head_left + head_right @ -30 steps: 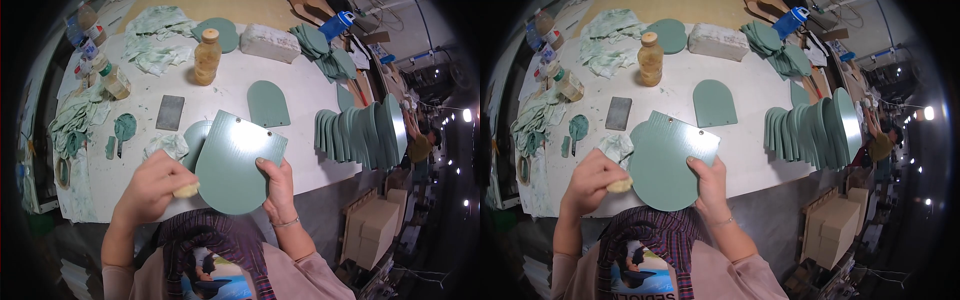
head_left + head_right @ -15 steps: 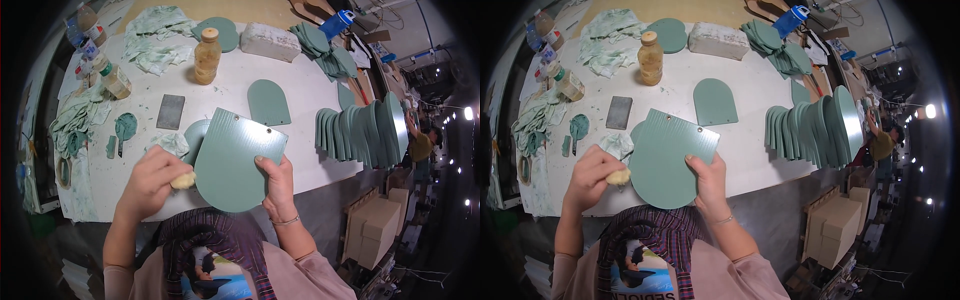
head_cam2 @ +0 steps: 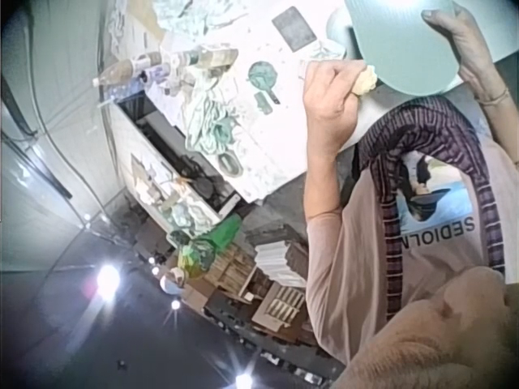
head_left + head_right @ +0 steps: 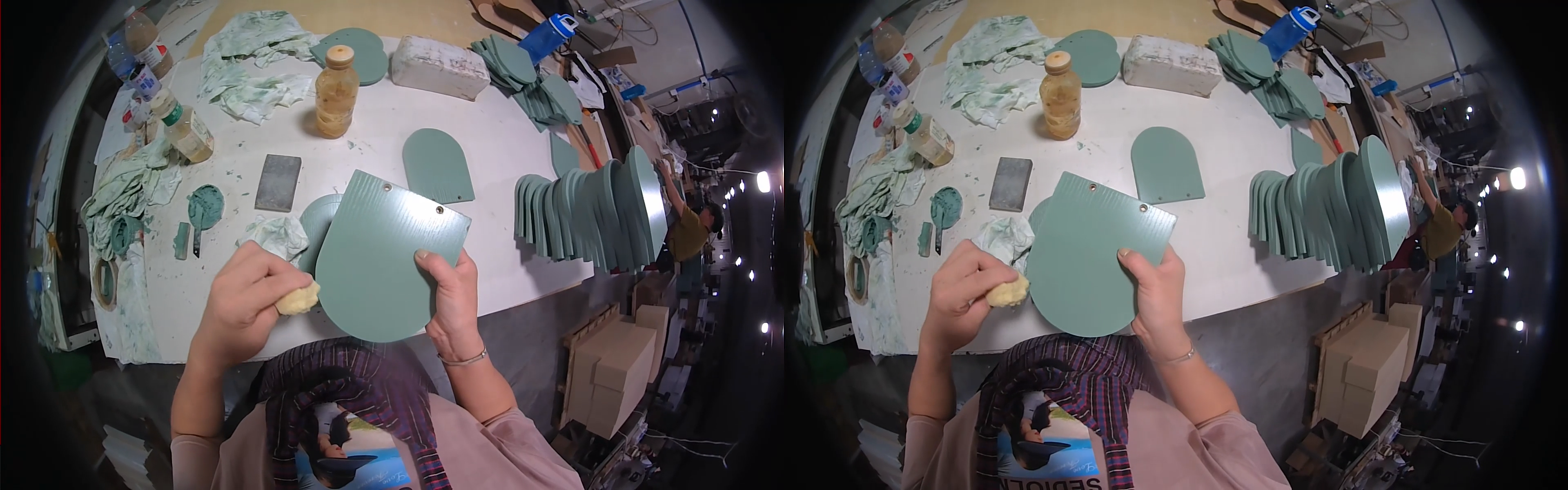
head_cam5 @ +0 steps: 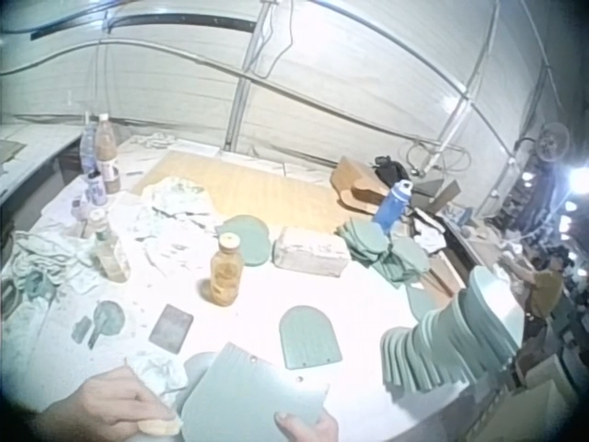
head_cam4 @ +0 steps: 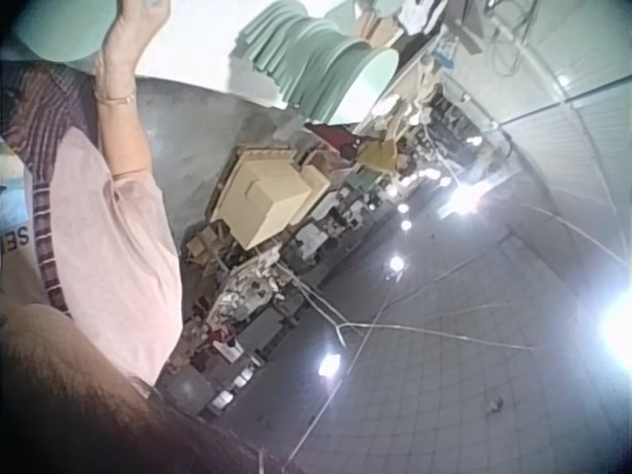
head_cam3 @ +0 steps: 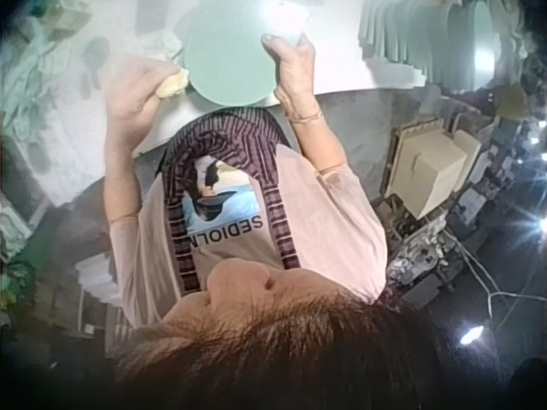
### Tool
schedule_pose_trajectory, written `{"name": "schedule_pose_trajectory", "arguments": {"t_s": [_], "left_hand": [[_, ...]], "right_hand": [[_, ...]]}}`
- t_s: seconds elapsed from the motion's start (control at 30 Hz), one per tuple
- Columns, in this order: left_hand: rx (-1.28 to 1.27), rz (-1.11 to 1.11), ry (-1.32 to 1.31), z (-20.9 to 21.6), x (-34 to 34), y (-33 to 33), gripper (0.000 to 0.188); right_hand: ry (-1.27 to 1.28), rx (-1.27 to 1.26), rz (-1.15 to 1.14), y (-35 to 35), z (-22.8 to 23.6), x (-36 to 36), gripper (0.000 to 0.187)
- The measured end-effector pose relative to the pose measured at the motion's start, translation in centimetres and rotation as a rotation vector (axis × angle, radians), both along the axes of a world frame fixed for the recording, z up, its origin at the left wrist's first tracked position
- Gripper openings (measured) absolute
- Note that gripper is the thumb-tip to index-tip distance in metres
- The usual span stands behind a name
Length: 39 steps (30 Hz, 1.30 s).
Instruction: The person applies a liquid finish to a curved wooden piece using a sponge, then uses a cloth to wipe the surface and edges before picking up a small tool to scrape the edges and corners.
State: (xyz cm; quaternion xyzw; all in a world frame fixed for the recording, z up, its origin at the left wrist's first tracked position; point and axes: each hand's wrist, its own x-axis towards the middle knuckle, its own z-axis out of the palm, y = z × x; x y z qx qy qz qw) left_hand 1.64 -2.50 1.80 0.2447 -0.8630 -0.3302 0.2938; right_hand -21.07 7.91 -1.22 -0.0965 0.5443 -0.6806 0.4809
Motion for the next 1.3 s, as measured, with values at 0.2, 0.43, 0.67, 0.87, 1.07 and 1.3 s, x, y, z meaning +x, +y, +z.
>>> {"name": "schedule_pose_trajectory", "arguments": {"t_s": [0.2, 0.43, 0.67, 0.87, 1.07, 1.3], "left_hand": [[0.127, -0.096, -0.003, -1.4, 0.7, 2.1, 0.03], [0.054, 0.06, 0.049, -0.8, 0.0, 0.6, 0.032], [0.14, -0.042, 0.0, -1.0, 0.7, 0.9, 0.033], [0.176, -0.006, 0.04, -0.9, 0.6, 0.7, 0.033], [0.276, 0.442, 0.05, -7.5, 4.8, -1.3, 0.037], [-0.083, 0.923, -0.078, -14.4, 8.1, -7.5, 0.037]], "right_hand": [[0.015, -0.017, -0.034, 0.0, 0.0, 0.1, 0.03], [0.017, -0.016, -0.039, 0.0, 0.2, 0.0, 0.03], [0.01, -0.024, -0.044, 0.0, 0.3, -0.1, 0.029], [-0.049, -0.041, -0.064, -0.5, -0.3, 0.5, 0.03], [0.016, -0.009, -0.062, 0.2, -0.2, 0.1, 0.038], [-0.029, 0.022, -0.067, 0.3, -1.1, 0.3, 0.033]]}}
